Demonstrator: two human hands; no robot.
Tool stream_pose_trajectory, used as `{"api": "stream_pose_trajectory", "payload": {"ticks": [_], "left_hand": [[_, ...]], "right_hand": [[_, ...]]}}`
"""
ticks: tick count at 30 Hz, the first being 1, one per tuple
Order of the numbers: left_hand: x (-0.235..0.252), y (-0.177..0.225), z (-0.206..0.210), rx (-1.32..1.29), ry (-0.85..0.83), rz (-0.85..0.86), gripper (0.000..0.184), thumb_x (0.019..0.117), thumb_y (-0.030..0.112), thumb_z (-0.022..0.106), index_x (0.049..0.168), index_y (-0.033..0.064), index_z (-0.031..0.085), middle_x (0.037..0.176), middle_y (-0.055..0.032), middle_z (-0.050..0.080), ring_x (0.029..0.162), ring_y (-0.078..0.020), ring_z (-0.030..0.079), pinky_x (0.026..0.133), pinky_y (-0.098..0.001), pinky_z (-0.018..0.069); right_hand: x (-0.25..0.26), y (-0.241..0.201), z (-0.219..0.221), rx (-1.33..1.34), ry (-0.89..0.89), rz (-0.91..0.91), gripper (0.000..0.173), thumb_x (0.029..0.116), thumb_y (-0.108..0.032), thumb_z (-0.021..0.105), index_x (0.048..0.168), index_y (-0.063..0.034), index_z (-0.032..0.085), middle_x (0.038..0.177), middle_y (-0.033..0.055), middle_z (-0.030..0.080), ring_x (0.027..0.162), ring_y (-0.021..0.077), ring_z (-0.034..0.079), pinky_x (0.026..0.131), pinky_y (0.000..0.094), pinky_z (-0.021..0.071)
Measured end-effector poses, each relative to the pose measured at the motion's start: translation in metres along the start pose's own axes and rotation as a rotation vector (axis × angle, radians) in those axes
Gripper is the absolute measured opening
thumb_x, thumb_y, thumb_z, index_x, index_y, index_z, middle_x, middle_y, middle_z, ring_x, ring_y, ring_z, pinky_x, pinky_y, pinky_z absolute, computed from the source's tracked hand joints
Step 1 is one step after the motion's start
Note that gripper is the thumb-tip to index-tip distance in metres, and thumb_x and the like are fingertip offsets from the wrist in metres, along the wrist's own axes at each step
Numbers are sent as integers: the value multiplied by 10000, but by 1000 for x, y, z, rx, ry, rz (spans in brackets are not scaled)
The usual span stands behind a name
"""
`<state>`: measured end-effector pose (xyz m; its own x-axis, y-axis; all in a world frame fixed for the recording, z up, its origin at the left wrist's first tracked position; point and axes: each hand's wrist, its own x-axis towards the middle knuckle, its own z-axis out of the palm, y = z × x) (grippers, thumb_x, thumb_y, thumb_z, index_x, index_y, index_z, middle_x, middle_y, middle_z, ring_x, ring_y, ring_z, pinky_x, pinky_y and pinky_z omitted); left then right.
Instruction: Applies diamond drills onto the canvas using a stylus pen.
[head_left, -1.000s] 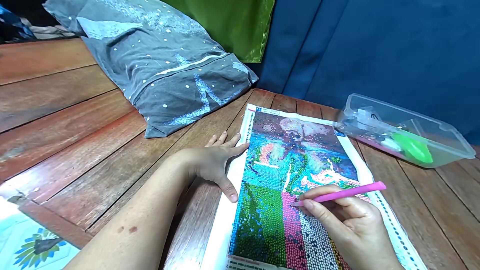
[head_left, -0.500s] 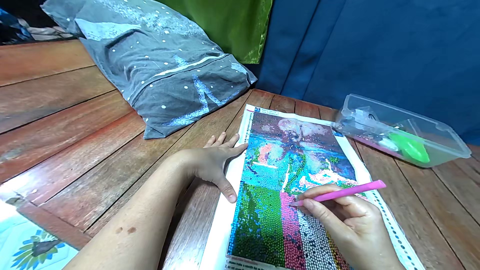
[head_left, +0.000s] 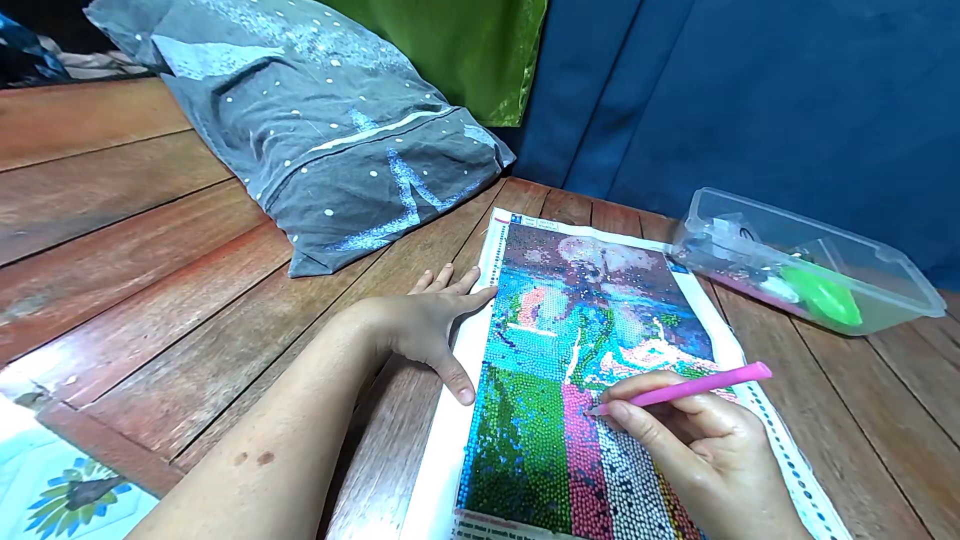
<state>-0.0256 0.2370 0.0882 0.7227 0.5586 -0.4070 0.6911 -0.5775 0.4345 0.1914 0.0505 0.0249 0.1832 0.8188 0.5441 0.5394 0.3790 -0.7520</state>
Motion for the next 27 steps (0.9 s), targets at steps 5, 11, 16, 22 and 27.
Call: {"api": "stream_pose_trajectory", "payload": {"ticks": [5,11,16,22,27], "left_hand": [[3,-2,-1,17,-26,-2,1299,682,433,938,1664,236,110,1728,-106,-94,1568,-420,-144,1230,-610,-79],[3,-1,-1,13,-27,-6,1298,682,416,942,1664,229,113,1729,-109,-85,1568,-423,-140,1229,-613,-75],[-1,3,2,34,12,-1,1271,700,401,933,1661,200,125,1732,-101,-54,1577,-402,-112,1240,-591,-45],[-4,5,3,35,33,-5,1254,712,389,927,1660,194,130,1733,-94,-38,1580,-391,-102,1240,-591,-33],[1,0,0,12,-10,-7,1288,688,404,941,1663,224,119,1731,-100,-73,1571,-418,-128,1231,-611,-63]], "right_hand": [[0,-1,1,4,-3,5,111,933,-168,664,927,-68,712,863,-36,739,753,-2,697,686,150,594],[0,1,1,36,-3,-1,100,935,-163,664,933,-76,712,863,-37,741,747,5,700,687,157,599],[0,0,2,41,1,6,100,928,-160,665,927,-75,717,865,-38,744,746,4,700,688,152,596],[-1,1,2,43,-8,2,102,940,-173,665,939,-87,718,872,-39,747,760,11,707,693,161,602],[0,4,0,5,-63,-50,124,963,-202,657,945,-95,718,899,-32,748,792,7,704,719,158,597]]}}
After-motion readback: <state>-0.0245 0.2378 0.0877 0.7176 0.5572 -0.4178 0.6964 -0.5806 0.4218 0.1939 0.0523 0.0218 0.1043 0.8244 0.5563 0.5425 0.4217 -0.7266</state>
